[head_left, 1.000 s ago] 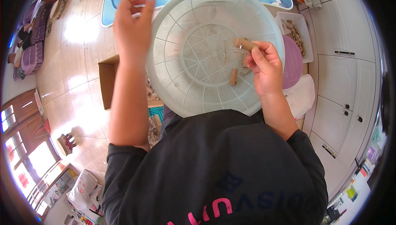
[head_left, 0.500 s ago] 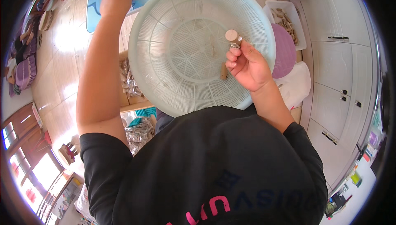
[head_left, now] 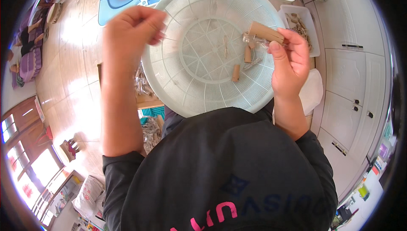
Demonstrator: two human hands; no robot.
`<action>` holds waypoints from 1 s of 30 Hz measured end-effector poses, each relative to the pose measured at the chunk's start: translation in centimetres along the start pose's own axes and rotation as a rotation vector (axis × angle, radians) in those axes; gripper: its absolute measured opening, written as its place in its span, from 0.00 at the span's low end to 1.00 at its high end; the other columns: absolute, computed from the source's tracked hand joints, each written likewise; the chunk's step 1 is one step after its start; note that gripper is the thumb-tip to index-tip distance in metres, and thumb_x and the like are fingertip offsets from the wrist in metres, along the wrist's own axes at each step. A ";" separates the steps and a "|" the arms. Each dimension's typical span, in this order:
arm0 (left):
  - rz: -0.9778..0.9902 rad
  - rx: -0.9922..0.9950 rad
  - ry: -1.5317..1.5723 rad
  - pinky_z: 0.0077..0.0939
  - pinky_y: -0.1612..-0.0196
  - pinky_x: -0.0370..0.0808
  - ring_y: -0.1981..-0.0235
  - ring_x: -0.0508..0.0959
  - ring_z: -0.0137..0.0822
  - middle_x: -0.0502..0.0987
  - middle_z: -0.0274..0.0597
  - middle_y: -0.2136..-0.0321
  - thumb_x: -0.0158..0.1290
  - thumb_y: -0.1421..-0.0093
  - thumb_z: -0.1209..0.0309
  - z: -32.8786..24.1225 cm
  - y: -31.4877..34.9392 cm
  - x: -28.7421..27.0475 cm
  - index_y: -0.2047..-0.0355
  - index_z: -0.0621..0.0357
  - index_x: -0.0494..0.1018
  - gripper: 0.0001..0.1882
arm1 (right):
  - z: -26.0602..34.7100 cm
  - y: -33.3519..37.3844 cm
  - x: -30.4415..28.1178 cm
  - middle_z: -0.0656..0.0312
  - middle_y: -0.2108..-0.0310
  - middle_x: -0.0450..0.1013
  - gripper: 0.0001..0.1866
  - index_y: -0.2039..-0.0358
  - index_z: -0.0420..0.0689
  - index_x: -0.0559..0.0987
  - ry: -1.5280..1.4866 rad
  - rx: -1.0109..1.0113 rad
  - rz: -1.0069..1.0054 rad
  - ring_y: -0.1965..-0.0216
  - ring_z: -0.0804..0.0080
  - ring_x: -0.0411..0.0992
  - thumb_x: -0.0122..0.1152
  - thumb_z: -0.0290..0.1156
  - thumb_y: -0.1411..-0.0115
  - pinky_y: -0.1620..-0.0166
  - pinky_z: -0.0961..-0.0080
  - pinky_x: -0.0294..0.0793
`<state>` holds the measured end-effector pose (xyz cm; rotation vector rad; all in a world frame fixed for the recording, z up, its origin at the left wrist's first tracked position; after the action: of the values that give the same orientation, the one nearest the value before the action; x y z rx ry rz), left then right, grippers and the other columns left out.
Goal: The person puts small cardboard tubes and metal pieces into small plastic bags by hand.
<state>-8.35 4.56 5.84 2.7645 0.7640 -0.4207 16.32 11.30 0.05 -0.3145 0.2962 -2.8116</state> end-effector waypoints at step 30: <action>0.432 -0.186 0.344 0.16 0.71 0.72 0.75 0.75 0.25 0.77 0.41 0.76 0.54 0.46 0.73 2.9 4.5 6.1 0.68 0.68 0.73 0.09 | -0.3 0.2 -0.3 0.63 0.66 0.71 0.13 0.62 0.37 0.73 0.190 -0.074 0.169 0.65 0.78 0.68 0.61 0.21 0.50 0.59 0.83 0.67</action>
<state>-1.54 2.72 1.76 2.7439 0.2332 0.2032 16.60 11.25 -0.32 -0.0351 0.4476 -2.6707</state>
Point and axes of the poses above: each hand's wrist, its own y-axis away from the middle knuckle, its own x-axis out of the palm, z = x × y, the point moved 1 cm from there along -y, towards the middle knuckle
